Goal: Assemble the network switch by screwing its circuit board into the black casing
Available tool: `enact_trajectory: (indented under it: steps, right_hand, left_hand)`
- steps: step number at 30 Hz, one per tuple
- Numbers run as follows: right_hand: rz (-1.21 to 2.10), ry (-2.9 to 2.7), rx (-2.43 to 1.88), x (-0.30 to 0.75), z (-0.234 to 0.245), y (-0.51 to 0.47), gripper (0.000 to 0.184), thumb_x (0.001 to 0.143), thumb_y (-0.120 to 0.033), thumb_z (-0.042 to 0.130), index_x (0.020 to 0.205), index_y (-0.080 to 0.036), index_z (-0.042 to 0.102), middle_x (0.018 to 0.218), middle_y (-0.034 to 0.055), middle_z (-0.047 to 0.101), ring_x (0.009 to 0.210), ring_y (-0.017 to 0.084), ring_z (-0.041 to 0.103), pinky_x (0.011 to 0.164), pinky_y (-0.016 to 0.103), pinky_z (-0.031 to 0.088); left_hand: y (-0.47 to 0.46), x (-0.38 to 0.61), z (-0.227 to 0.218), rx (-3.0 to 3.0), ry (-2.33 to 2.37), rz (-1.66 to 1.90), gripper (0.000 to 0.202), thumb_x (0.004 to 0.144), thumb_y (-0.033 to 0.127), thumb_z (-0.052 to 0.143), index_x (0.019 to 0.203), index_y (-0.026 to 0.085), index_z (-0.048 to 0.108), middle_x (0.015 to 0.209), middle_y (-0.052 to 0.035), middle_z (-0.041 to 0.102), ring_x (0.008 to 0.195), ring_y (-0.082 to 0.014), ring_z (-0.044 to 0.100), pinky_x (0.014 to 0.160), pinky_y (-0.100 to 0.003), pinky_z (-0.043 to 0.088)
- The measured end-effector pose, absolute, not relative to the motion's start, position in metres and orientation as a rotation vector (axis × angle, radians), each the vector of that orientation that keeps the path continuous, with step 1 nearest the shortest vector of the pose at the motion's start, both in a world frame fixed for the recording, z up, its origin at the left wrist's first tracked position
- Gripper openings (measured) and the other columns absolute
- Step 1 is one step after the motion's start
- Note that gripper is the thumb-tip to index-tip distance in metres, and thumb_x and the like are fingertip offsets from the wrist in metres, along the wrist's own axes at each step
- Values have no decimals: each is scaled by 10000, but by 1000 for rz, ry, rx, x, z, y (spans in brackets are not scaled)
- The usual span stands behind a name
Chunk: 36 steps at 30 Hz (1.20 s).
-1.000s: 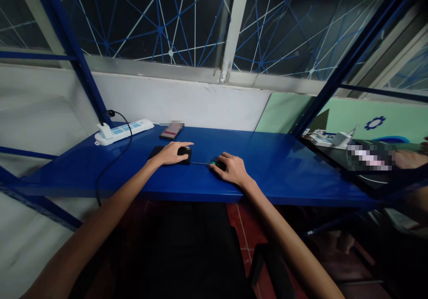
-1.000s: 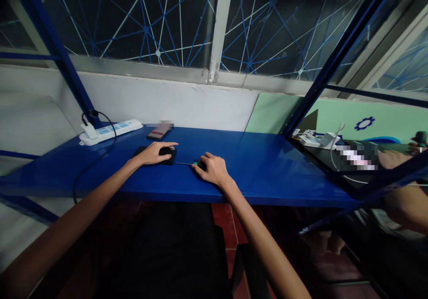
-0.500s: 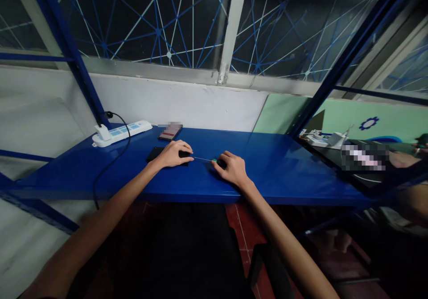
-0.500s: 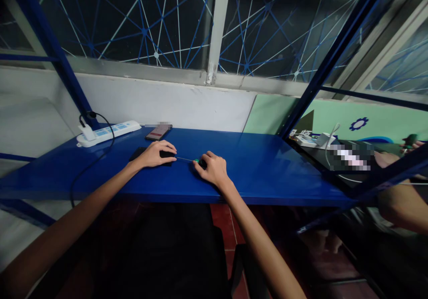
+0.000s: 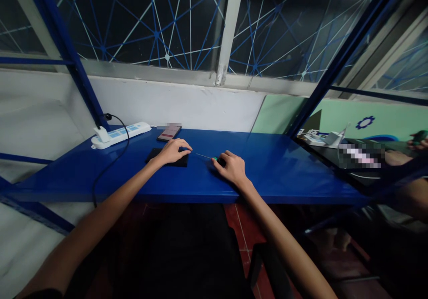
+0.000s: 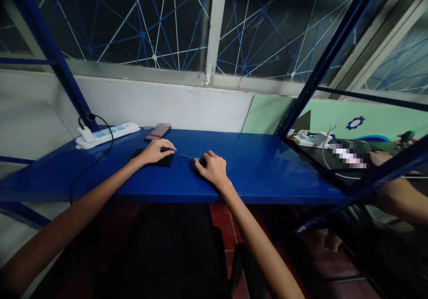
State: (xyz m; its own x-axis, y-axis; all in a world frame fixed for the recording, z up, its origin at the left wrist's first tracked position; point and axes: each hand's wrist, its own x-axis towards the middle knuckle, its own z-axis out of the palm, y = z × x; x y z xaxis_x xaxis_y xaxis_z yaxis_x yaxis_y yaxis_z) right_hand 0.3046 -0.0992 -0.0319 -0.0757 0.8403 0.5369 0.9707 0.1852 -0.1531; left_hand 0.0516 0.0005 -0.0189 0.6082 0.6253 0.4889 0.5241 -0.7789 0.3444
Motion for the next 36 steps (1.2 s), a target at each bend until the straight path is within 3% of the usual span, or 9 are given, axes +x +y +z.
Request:
enact_trajectory:
  steps: [5, 9, 13, 18, 21, 26, 36]
  right_hand:
    - [-335, -1937, -1742, 305, -32, -100, 482, 902, -587, 449, 706, -192, 645, 763, 29, 635, 613, 126, 537, 527, 274, 183]
    - [-325, -1949, -1730, 305, -31, -100, 480, 909, -582, 442, 717, -193, 648, 770, 30, 642, 625, 129, 550, 528, 271, 194]
    - [-305, -1949, -1743, 306, -31, -100, 493, 914, -589, 427, 723, -194, 653, 779, 33, 644, 633, 131, 556, 525, 272, 199]
    - [-295, -1947, -1750, 306, -32, -100, 507, 912, -599, 423, 713, -192, 650, 768, 34, 642, 628, 132, 553, 520, 271, 192]
    - [-301, -1949, -1739, 306, -32, -100, 507, 909, -598, 430, 695, -189, 640, 754, 33, 638, 620, 131, 550, 518, 272, 184]
    - [-306, -1953, -1748, 306, -30, -101, 497, 913, -585, 439, 691, -189, 643, 751, 31, 636, 616, 127, 544, 523, 274, 191]
    - [-297, -1942, -1750, 307, -30, -101, 488, 907, -586, 448, 694, -195, 649, 755, 28, 645, 629, 132, 558, 522, 269, 200]
  left_hand:
    - [11, 69, -6, 2692, 1262, 566, 180, 843, 308, 621, 907, 241, 775, 1036, -34, 748, 983, -225, 667, 835, -281, 482]
    - [17, 84, -2, 2620, 1391, 477, 155, 774, 342, 687, 844, 246, 785, 893, -37, 768, 865, -222, 691, 721, -257, 487]
    - [19, 90, 2, 2526, 1548, 445, 177, 757, 352, 697, 848, 228, 786, 879, -62, 765, 851, -243, 690, 669, -277, 479]
    - [23, 91, 7, 2454, 1556, 286, 151, 596, 304, 809, 737, 256, 781, 771, -18, 759, 767, -208, 687, 598, -235, 460]
    - [23, 95, 7, 2442, 1555, 272, 71, 620, 208, 757, 679, 243, 774, 743, -17, 754, 744, -194, 681, 608, -230, 464]
    - [20, 103, 5, 2426, 1568, 311, 145, 634, 119, 682, 660, 230, 773, 733, -30, 750, 759, -205, 685, 633, -244, 473]
    - [16, 101, 6, 2392, 1462, 337, 66, 666, 248, 762, 727, 245, 785, 785, -21, 765, 815, -198, 699, 628, -219, 473]
